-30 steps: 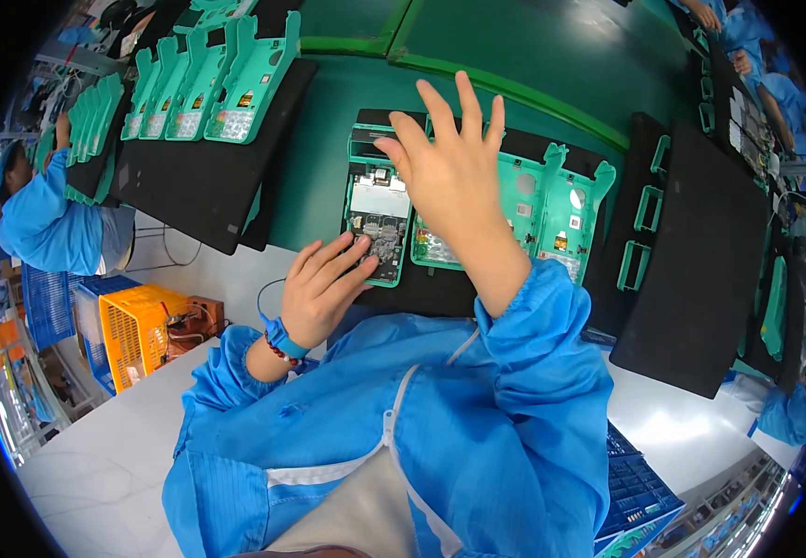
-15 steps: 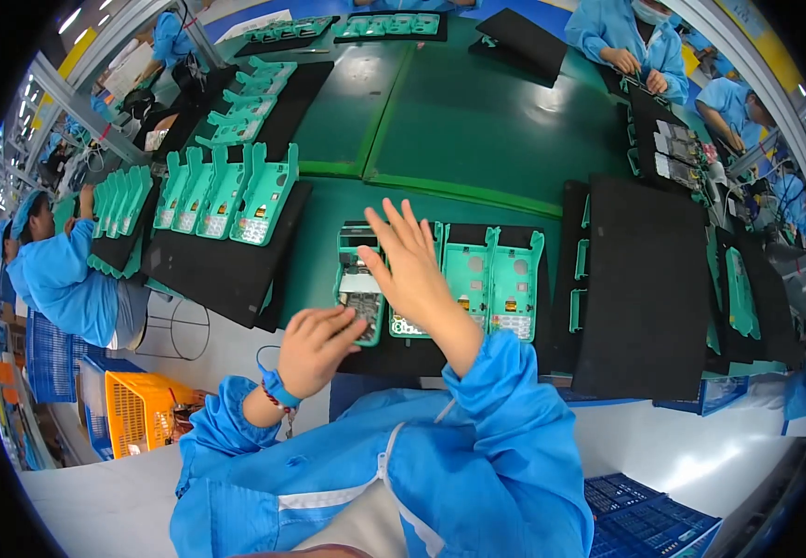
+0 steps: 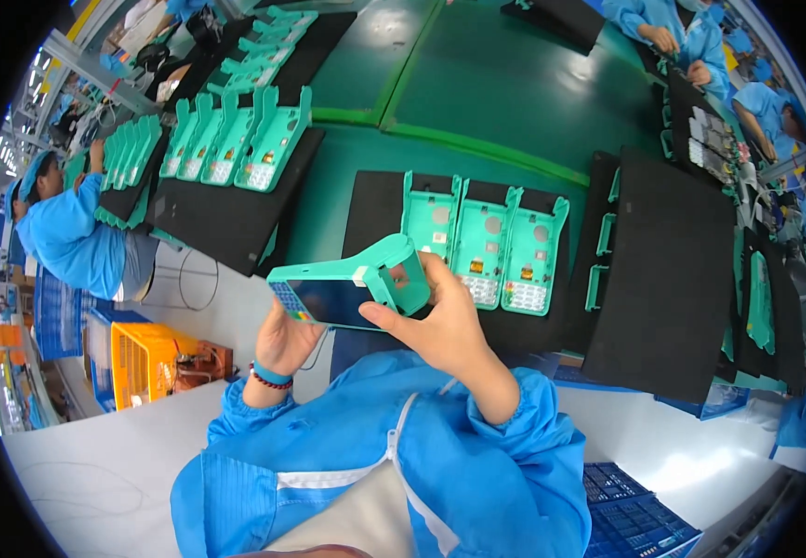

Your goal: The person assembles handheld electronic devices by fitting circuit board modules into plastic housings on a tray by hand, and pushes the completed trays along the assembly line table.

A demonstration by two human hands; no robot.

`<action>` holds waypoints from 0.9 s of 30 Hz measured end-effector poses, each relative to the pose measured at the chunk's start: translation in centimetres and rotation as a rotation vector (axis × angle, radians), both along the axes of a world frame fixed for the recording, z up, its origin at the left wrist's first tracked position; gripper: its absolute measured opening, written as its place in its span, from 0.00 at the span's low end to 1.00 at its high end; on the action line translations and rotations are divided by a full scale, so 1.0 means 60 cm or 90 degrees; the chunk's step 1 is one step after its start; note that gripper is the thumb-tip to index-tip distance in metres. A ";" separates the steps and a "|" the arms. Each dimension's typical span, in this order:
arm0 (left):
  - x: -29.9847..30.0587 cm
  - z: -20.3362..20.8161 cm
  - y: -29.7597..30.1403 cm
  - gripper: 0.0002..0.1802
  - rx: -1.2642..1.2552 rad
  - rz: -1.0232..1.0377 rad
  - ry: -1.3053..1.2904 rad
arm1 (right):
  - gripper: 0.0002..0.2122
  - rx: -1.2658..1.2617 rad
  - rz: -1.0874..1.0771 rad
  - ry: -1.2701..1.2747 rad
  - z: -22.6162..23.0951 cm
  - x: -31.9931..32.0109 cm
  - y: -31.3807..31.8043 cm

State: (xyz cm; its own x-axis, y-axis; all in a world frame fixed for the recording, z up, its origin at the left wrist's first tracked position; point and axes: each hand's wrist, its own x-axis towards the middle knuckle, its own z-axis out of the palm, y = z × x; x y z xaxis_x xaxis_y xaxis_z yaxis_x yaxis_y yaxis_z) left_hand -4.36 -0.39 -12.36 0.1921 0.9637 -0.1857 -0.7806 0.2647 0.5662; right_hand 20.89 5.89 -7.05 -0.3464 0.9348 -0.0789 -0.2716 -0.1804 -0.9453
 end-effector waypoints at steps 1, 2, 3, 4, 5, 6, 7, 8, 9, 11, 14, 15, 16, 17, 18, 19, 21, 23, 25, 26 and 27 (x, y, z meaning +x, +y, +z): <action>0.004 -0.012 -0.006 0.25 -0.007 0.009 -0.055 | 0.31 0.058 -0.006 -0.108 0.006 0.003 -0.003; 0.010 -0.019 -0.011 0.25 -0.013 0.019 -0.111 | 0.32 0.119 -0.011 -0.216 0.010 0.004 -0.007; 0.016 -0.020 -0.020 0.25 -0.046 0.022 -0.077 | 0.34 0.212 -0.059 -0.306 0.012 0.003 -0.015; 0.024 -0.022 -0.023 0.25 -0.052 0.025 -0.075 | 0.34 0.206 -0.055 -0.303 0.010 0.004 -0.019; 0.031 -0.025 -0.027 0.25 -0.076 0.021 -0.079 | 0.34 0.243 -0.072 -0.313 0.009 0.005 -0.023; 0.034 -0.028 -0.030 0.26 -0.099 0.015 -0.082 | 0.34 0.280 -0.091 -0.322 0.008 0.006 -0.026; 0.034 -0.036 -0.029 0.29 -0.047 -0.024 -0.135 | 0.35 0.313 -0.111 -0.340 0.006 0.006 -0.027; 0.037 -0.040 -0.030 0.29 -0.050 -0.022 -0.132 | 0.35 0.310 -0.109 -0.338 0.005 0.005 -0.028; 0.043 -0.041 -0.028 0.31 -0.017 -0.042 -0.174 | 0.35 0.339 -0.123 -0.354 0.005 0.005 -0.029; 0.052 -0.040 -0.032 0.33 0.010 -0.063 -0.215 | 0.36 0.362 -0.137 -0.371 0.005 0.008 -0.035; 0.060 -0.039 -0.034 0.35 -0.001 -0.056 -0.242 | 0.36 0.351 -0.133 -0.369 0.004 0.016 -0.037; 0.062 -0.039 -0.033 0.35 0.001 -0.059 -0.282 | 0.36 0.368 -0.138 -0.367 0.002 0.019 -0.038; 0.064 -0.039 -0.033 0.36 0.002 -0.062 -0.322 | 0.37 0.386 -0.144 -0.365 0.000 0.021 -0.038; 0.066 -0.036 -0.031 0.36 0.000 -0.065 -0.320 | 0.37 0.383 -0.147 -0.365 0.000 0.023 -0.038; 0.066 -0.031 -0.029 0.34 -0.002 -0.073 -0.248 | 0.36 0.373 -0.152 -0.359 -0.001 0.024 -0.037; 0.065 -0.028 -0.028 0.33 -0.003 -0.079 -0.177 | 0.36 0.365 -0.157 -0.351 -0.001 0.024 -0.036; 0.057 -0.058 -0.035 0.32 -0.002 -0.087 -0.276 | 0.35 0.302 -0.148 -0.340 0.005 0.026 -0.034; 0.060 -0.056 -0.039 0.30 -0.002 -0.089 -0.376 | 0.34 0.239 -0.135 -0.327 0.012 0.031 -0.030; 0.064 -0.035 -0.045 0.27 -0.105 -0.005 -0.347 | 0.31 0.140 -0.067 -0.352 0.018 0.038 -0.023; 0.065 -0.029 -0.046 0.27 -0.103 0.000 -0.345 | 0.31 0.142 -0.063 -0.350 0.016 0.042 -0.021; 0.065 -0.023 -0.045 0.26 -0.087 0.001 -0.298 | 0.30 0.112 -0.041 -0.297 0.011 0.047 -0.018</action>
